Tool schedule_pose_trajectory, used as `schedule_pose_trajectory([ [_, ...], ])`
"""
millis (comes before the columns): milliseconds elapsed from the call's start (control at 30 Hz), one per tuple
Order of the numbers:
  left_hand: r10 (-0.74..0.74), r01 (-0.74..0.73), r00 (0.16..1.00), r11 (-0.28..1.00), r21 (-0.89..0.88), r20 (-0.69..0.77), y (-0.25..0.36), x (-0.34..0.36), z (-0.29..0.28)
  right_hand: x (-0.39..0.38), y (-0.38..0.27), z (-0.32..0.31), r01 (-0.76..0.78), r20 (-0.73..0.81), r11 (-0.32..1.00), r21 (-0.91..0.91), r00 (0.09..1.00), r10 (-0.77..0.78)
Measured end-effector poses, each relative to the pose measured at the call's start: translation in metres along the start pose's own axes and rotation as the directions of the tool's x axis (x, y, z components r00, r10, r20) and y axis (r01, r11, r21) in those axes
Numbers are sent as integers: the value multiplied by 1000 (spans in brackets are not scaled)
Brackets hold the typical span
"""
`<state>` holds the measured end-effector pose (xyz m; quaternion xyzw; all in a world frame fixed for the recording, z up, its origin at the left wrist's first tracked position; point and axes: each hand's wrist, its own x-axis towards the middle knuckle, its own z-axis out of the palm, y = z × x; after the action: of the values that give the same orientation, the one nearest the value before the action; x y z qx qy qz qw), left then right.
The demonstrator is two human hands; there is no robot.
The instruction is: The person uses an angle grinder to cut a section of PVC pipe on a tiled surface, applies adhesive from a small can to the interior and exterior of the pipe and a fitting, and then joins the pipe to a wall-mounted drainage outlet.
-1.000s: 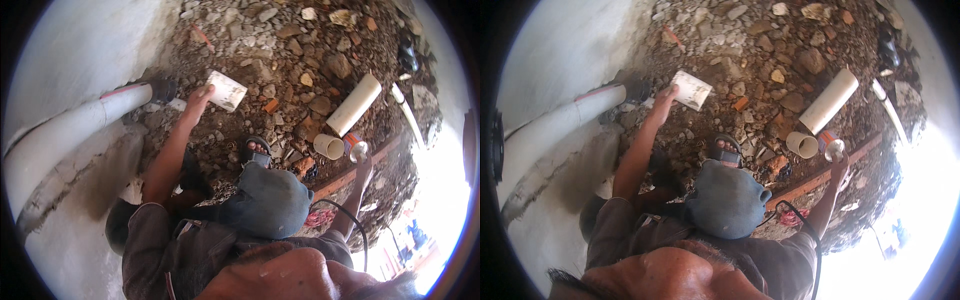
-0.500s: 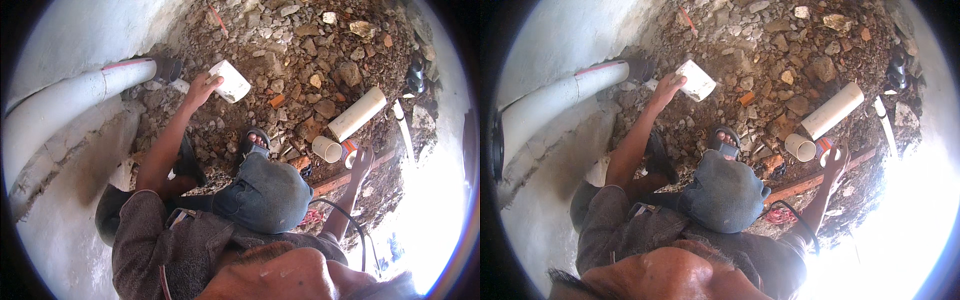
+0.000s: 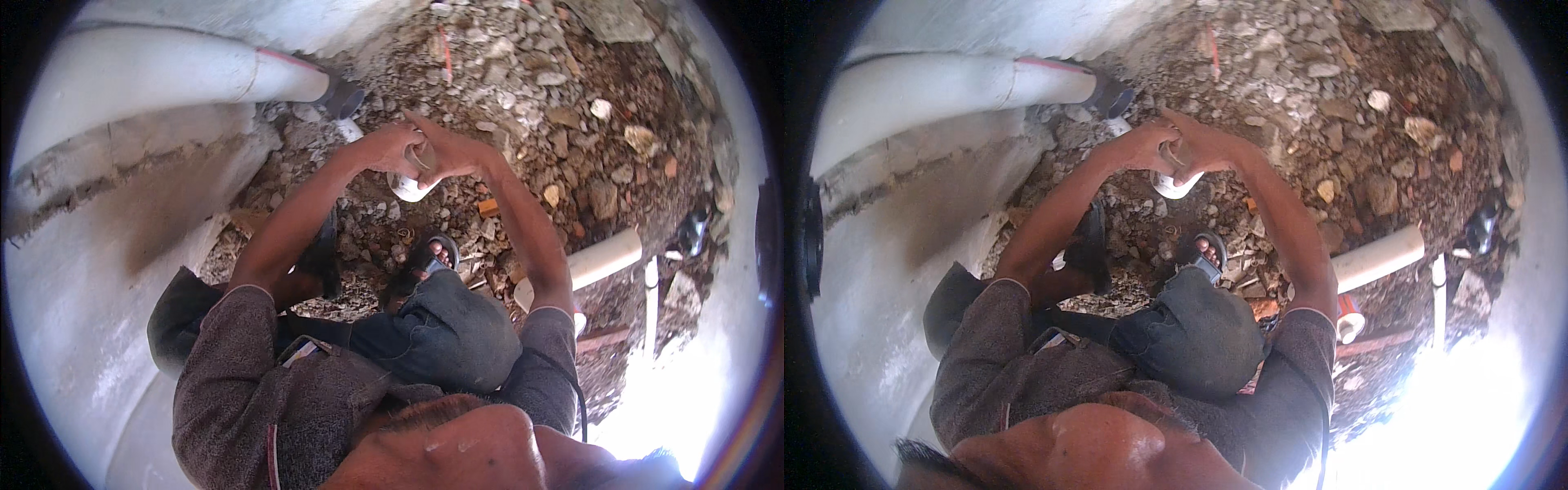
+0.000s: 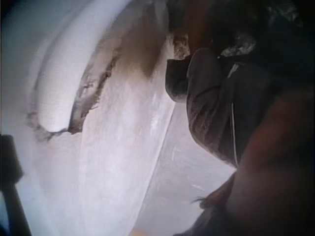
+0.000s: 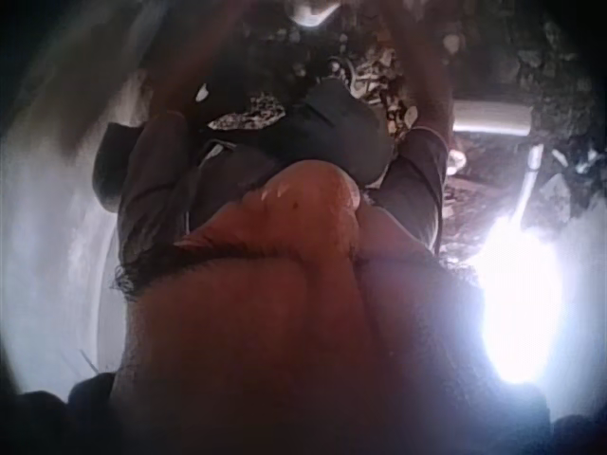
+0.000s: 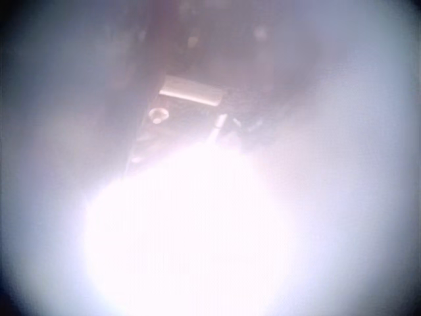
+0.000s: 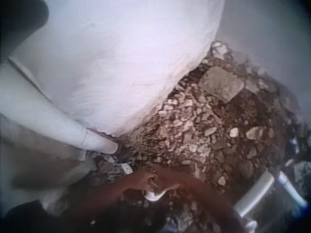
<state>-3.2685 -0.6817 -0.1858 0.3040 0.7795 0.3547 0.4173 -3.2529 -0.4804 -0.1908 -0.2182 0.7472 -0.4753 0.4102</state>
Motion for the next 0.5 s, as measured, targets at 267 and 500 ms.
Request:
schedule_pose_trajectory([
  [267, -306, 12, 747, 894, -447, -590, -56, -34, 21, 40, 25, 21, -63, -239, 812, 580, 940, 244],
  [500, -729, -36, 352, 616, -787, -587, -101, -64, 85, 131, 96, 95, 76, -510, 723, 687, 759, 405],
])
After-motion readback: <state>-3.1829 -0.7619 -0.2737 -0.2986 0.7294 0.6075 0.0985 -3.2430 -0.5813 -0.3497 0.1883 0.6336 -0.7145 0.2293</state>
